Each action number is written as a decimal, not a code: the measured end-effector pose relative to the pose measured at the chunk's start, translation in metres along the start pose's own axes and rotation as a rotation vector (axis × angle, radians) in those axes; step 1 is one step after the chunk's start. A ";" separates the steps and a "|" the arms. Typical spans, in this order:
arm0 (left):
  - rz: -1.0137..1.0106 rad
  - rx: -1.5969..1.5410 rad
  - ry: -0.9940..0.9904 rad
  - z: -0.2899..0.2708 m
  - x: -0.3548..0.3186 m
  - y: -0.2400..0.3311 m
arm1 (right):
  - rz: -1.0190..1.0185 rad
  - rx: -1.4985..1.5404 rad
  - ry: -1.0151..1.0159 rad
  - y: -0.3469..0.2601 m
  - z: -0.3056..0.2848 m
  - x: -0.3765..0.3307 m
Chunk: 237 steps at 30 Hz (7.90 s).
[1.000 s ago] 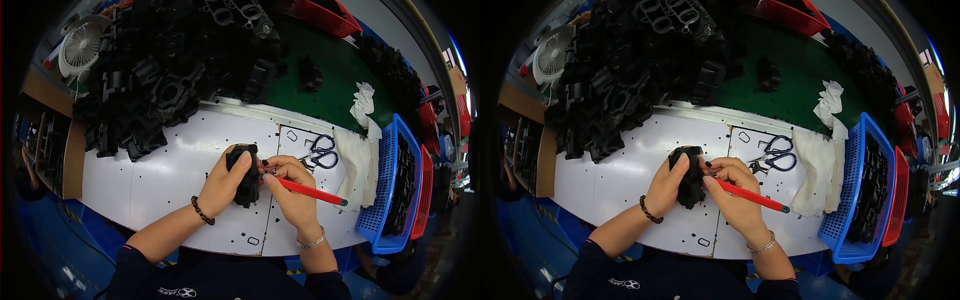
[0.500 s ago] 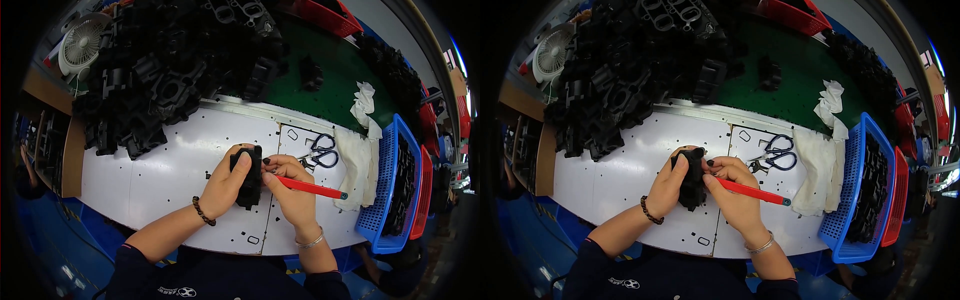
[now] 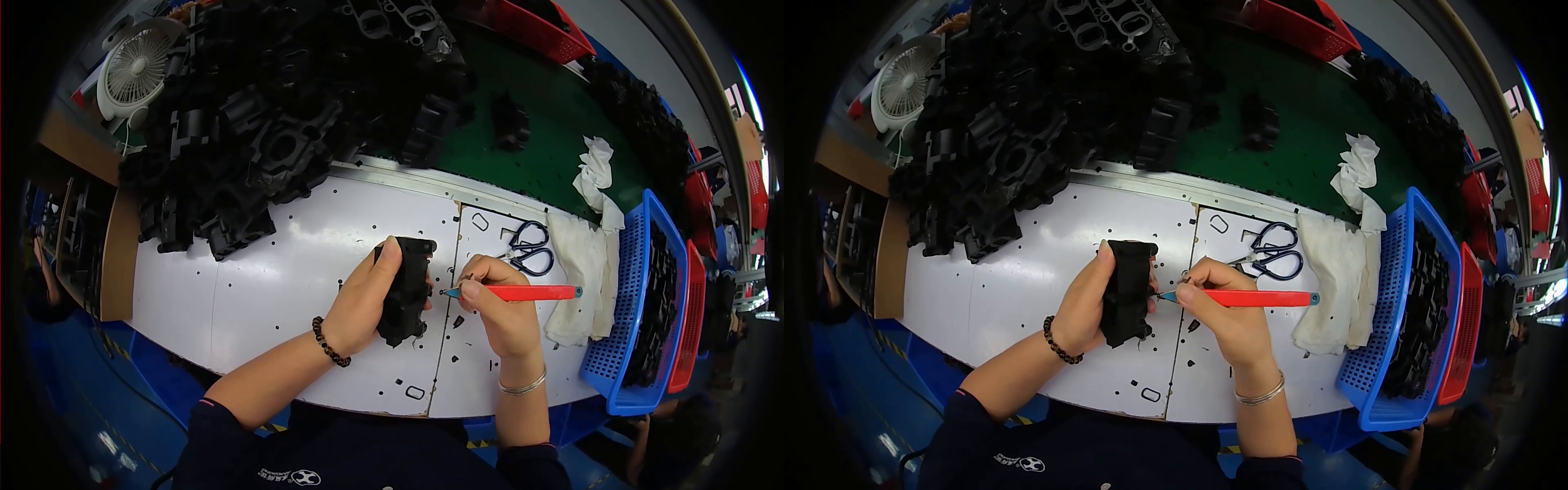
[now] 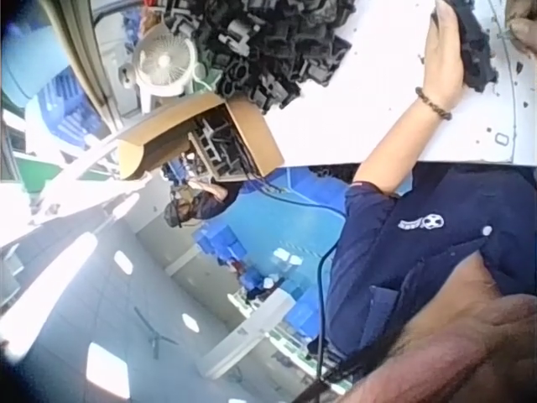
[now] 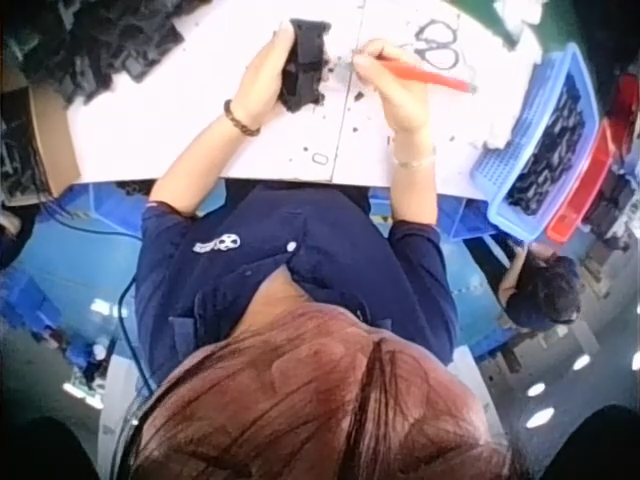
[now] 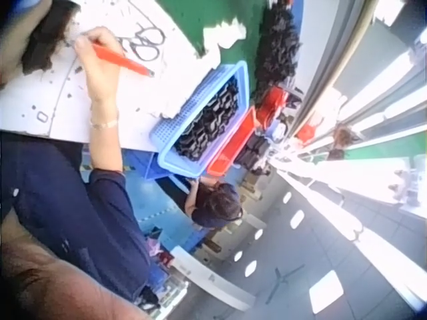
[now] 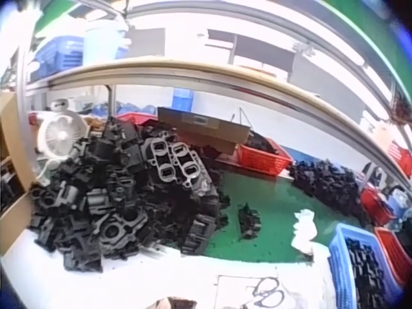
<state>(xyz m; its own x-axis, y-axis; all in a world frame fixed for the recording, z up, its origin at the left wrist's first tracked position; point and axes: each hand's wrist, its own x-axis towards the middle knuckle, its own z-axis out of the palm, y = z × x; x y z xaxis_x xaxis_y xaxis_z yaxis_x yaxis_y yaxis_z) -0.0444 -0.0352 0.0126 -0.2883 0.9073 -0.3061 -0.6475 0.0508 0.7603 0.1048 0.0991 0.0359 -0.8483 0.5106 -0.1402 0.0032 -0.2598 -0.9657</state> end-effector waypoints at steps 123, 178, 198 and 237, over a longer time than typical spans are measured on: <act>0.208 -0.194 0.068 -0.001 0.003 -0.003 | -0.319 -0.276 0.286 -0.007 0.022 -0.010; 0.088 -0.200 0.008 0.000 0.001 -0.008 | -0.939 -0.841 0.110 0.000 0.026 -0.005; 0.286 -0.107 0.093 0.001 0.002 -0.011 | -0.325 -0.462 0.276 -0.014 0.019 -0.012; 0.263 -0.162 -0.135 0.006 -0.002 -0.004 | -0.271 -0.363 0.151 -0.008 0.011 -0.004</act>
<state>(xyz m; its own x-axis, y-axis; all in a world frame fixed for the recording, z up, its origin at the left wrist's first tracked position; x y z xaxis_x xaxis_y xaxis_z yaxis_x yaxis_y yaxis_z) -0.0367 -0.0349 0.0137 -0.3712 0.9282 -0.0250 -0.6702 -0.2492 0.6990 0.1030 0.0902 0.0463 -0.7580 0.6405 0.1233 -0.0002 0.1887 -0.9820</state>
